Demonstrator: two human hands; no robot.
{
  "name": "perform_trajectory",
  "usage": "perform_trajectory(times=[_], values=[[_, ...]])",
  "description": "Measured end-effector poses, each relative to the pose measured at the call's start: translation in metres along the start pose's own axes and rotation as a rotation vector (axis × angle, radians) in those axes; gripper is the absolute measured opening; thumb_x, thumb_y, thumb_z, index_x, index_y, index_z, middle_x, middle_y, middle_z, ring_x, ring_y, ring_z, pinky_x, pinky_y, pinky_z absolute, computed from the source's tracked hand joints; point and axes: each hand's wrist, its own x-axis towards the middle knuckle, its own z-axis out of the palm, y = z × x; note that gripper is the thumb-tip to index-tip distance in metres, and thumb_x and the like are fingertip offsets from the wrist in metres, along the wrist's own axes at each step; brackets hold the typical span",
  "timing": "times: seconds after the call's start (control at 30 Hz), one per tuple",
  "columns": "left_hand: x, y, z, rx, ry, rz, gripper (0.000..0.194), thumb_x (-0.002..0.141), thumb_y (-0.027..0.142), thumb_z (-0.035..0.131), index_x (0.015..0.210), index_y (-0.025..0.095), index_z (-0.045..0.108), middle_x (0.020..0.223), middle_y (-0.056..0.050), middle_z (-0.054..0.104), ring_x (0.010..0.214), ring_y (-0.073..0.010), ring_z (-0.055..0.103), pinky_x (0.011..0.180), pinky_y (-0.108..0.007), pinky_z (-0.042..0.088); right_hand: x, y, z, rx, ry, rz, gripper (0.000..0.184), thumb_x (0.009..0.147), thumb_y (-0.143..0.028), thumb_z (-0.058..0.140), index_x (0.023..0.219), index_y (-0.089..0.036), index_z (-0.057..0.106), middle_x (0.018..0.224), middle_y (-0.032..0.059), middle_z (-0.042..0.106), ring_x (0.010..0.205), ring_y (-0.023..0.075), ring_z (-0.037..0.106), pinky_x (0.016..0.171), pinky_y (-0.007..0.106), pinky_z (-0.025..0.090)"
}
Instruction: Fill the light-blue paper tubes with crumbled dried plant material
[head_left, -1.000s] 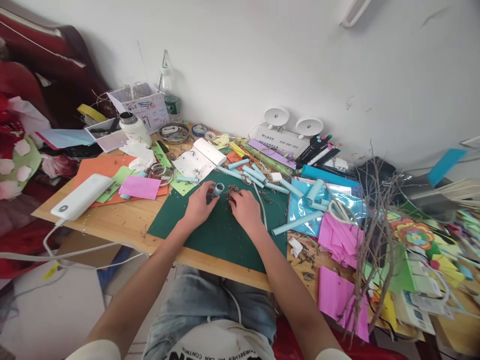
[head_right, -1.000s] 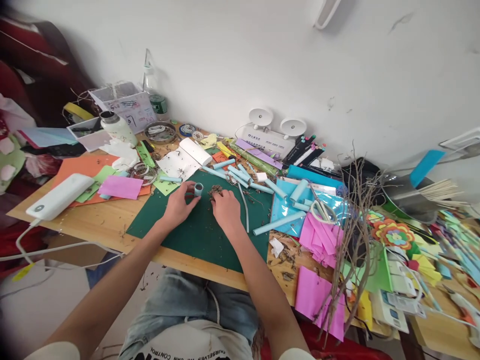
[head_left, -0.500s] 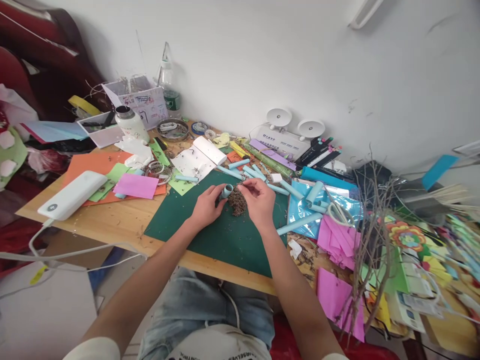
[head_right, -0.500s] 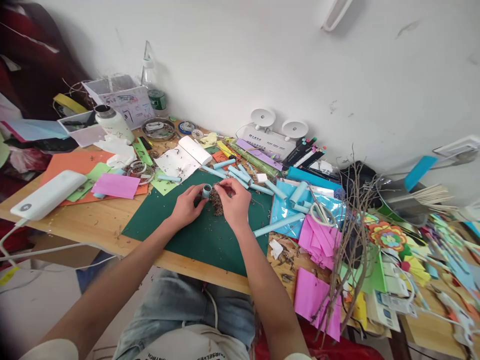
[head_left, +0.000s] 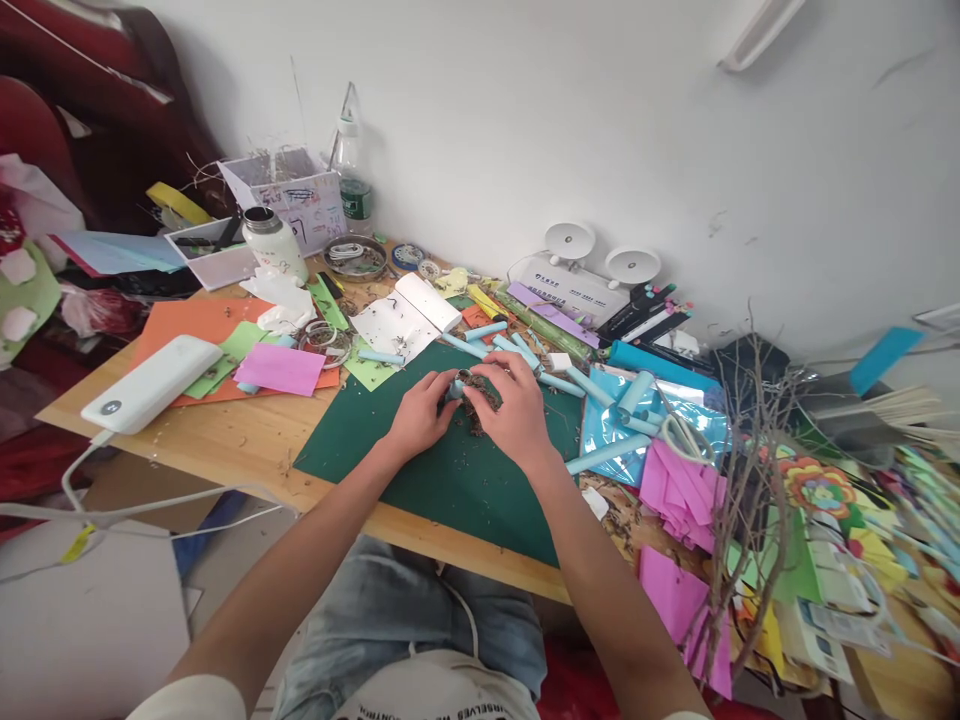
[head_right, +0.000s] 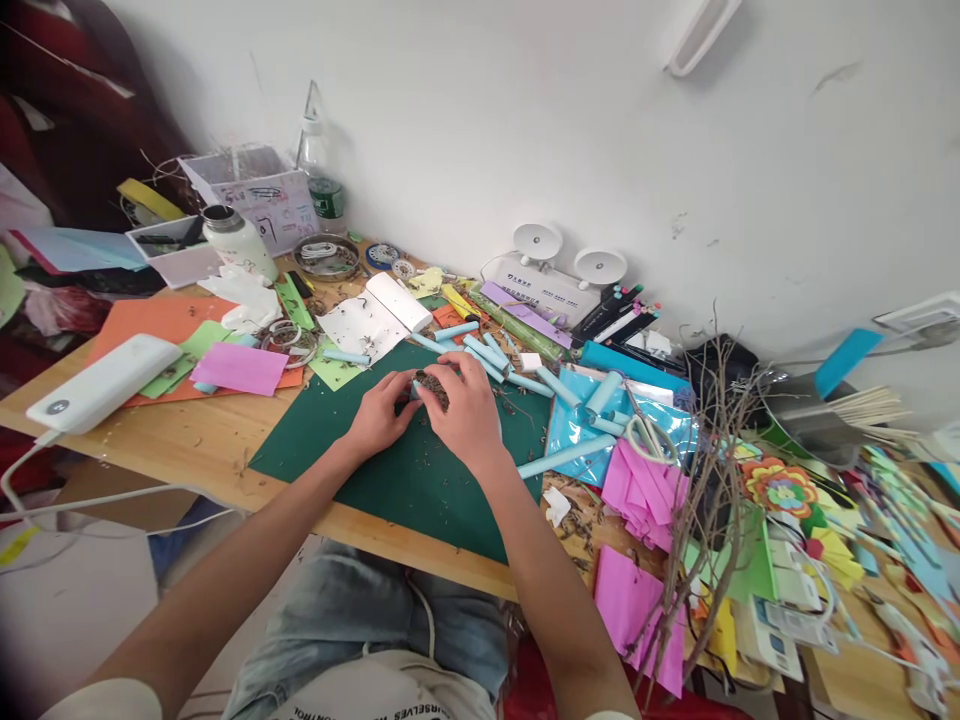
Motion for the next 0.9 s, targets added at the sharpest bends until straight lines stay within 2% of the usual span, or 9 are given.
perform_trajectory(times=[0.27,0.43,0.57,0.73,0.83,0.9], values=[[0.000,0.001,0.000,-0.009,0.004,-0.003,0.040,0.089,0.022,0.049,0.129,0.021,0.048,0.110,-0.009,0.059,0.089,-0.0192,0.062,0.081,-0.032,0.052,0.001,0.002,0.003,-0.026,-0.142,-0.007,0.020,0.088,-0.026,0.058,0.105,-0.021,0.067,0.112,0.0111,0.056,0.105,0.0260,0.055,0.095,0.043,0.048],[0.000,0.002,0.000,0.026,0.003,0.007,0.040,0.089,0.022,0.050,0.129,0.021,0.049,0.105,-0.008,0.059,0.086,-0.0194,0.061,0.078,-0.032,0.051,0.004,-0.004,-0.002,-0.015,-0.034,0.003,0.026,0.088,-0.028,0.057,0.113,-0.023,0.063,0.118,0.0103,0.057,0.112,0.0261,0.054,0.100,0.042,0.046],[0.000,0.002,0.000,0.050,0.018,0.019,0.040,0.087,0.018,0.049,0.127,0.020,0.050,0.102,-0.008,0.059,0.088,-0.0198,0.060,0.076,-0.031,0.050,0.011,-0.012,0.010,-0.098,-0.021,0.009,0.039,0.086,-0.029,0.061,0.123,-0.018,0.058,0.117,0.0133,0.059,0.112,0.0293,0.054,0.099,0.044,0.045],[0.000,0.002,0.000,0.033,0.004,0.020,0.038,0.086,0.019,0.052,0.125,0.021,0.052,0.096,-0.006,0.058,0.085,-0.0192,0.059,0.077,-0.031,0.051,0.013,-0.011,0.023,-0.002,0.080,0.163,0.025,0.090,-0.020,0.048,0.111,-0.018,0.061,0.104,0.0105,0.064,0.092,0.0230,0.061,0.086,0.038,0.050],[0.000,0.001,0.000,0.026,0.015,0.013,0.041,0.086,0.020,0.053,0.127,0.021,0.050,0.100,-0.006,0.058,0.085,-0.0189,0.059,0.078,-0.031,0.051,0.011,-0.006,0.017,0.107,0.103,0.202,0.017,0.089,-0.021,0.049,0.098,-0.018,0.063,0.096,0.0078,0.064,0.081,0.0192,0.061,0.079,0.034,0.051],[0.000,0.001,0.000,0.018,0.017,0.010,0.040,0.087,0.021,0.053,0.126,0.021,0.050,0.101,-0.007,0.059,0.085,-0.0188,0.060,0.079,-0.031,0.051,0.008,-0.004,0.011,0.156,0.103,0.172,0.016,0.090,-0.021,0.048,0.093,-0.019,0.063,0.096,0.0076,0.063,0.086,0.0192,0.061,0.079,0.033,0.052]])
